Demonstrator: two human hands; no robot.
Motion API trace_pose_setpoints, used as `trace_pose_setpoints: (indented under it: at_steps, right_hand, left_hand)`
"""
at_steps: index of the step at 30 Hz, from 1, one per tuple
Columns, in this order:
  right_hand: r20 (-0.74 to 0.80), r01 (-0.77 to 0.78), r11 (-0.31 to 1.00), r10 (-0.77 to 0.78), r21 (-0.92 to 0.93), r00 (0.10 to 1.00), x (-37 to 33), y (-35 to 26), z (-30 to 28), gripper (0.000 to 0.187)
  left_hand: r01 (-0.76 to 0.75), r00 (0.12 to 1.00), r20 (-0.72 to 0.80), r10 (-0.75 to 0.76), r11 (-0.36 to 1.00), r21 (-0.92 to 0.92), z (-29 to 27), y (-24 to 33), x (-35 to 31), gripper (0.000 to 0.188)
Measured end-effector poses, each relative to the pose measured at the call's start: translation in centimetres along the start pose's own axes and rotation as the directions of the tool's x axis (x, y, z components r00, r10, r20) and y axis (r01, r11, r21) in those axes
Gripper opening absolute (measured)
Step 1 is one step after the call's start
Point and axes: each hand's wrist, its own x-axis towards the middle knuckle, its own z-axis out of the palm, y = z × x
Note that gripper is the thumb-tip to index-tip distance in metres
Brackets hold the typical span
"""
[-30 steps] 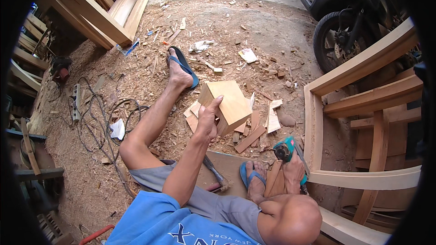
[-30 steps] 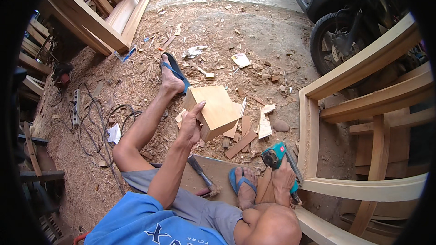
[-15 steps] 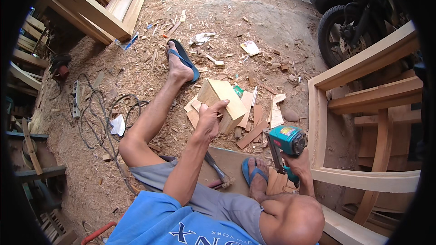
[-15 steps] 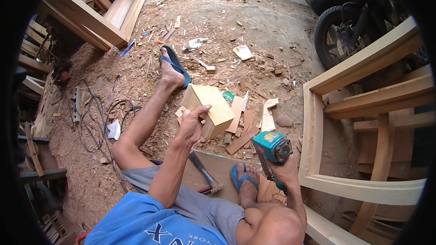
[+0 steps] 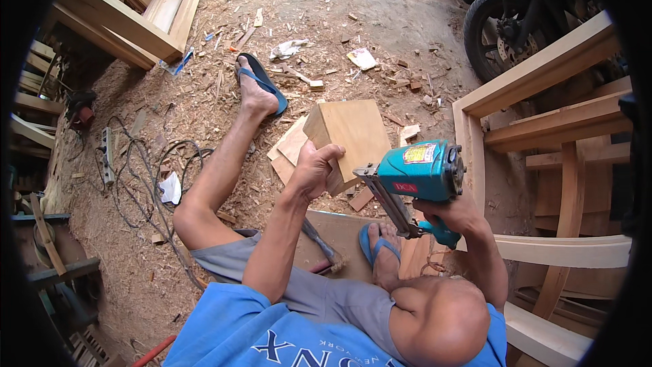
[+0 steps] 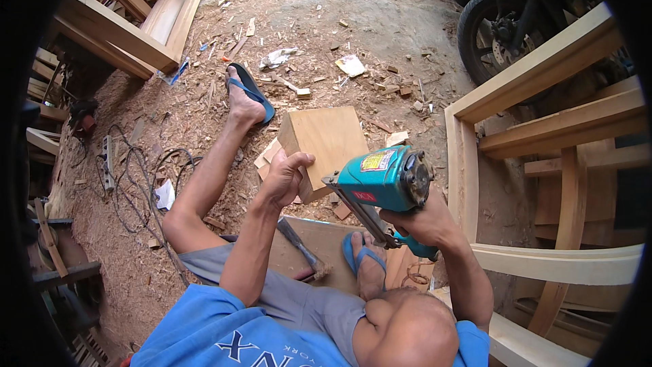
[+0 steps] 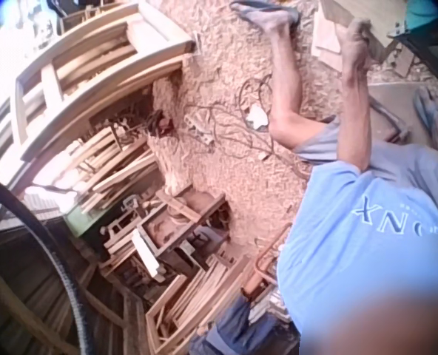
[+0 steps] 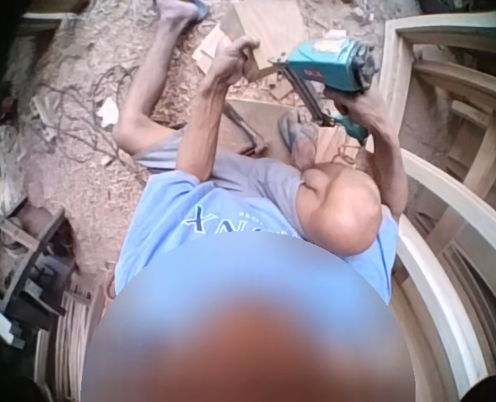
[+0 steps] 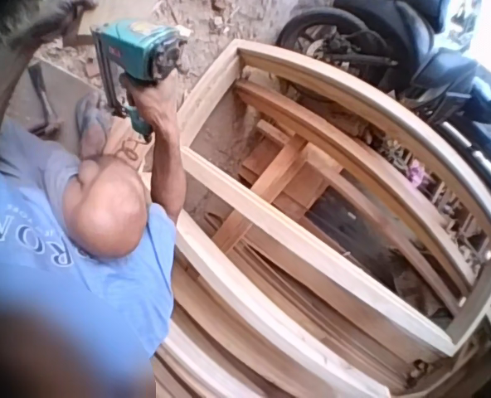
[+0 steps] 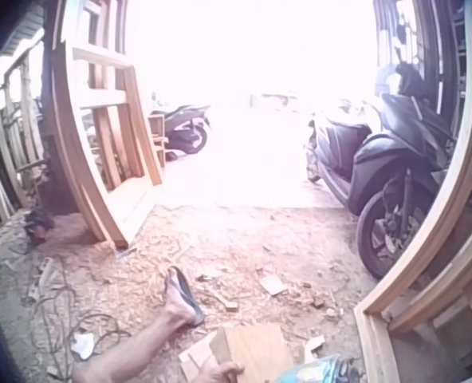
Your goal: The person assembles a small wooden box by hand, aligning cut pieces and securing them with a nail gun. The person repeatedly positions and fastens the sides and bottom panels to form a rectangular box.
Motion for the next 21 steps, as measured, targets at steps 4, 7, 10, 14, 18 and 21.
trace_pose_setpoints:
  at_steps: [4,7,10,14,18,21]
  right_hand:
    - [-0.008,0.021,0.998,-0.020,0.065,1.000,-0.2,0.1,0.2,0.022]
    - [-0.014,0.023,0.998,-0.022,0.067,1.000,-0.4,0.3,0.3,0.028]
    - [-0.015,0.039,0.997,-0.038,0.066,0.999,-0.6,0.3,0.3,0.035]
    - [-0.003,0.067,0.996,-0.067,0.055,0.998,-0.8,0.4,0.7,0.041]
    - [0.007,0.061,0.996,-0.062,0.058,0.998,-0.8,0.5,0.9,0.044]
    - [0.007,0.062,0.996,-0.062,0.060,0.998,-0.8,0.5,0.9,0.044]
  left_hand:
    - [0.023,0.999,0.048,-0.023,1.000,-0.002,-0.5,0.3,0.1,0.066]
    - [-0.009,0.999,0.053,0.008,0.999,0.032,-0.5,0.1,0.0,0.066]
    - [-0.014,0.999,0.043,0.012,0.999,0.041,-0.1,0.1,-0.1,0.059]
    - [-0.024,0.999,0.049,0.020,0.996,0.080,0.3,0.1,-0.2,0.056]
    - [-0.022,0.998,0.058,0.017,0.996,0.086,0.6,0.1,-0.3,0.055]
    - [-0.022,0.998,0.066,0.016,0.995,0.099,0.8,0.2,-0.4,0.054]
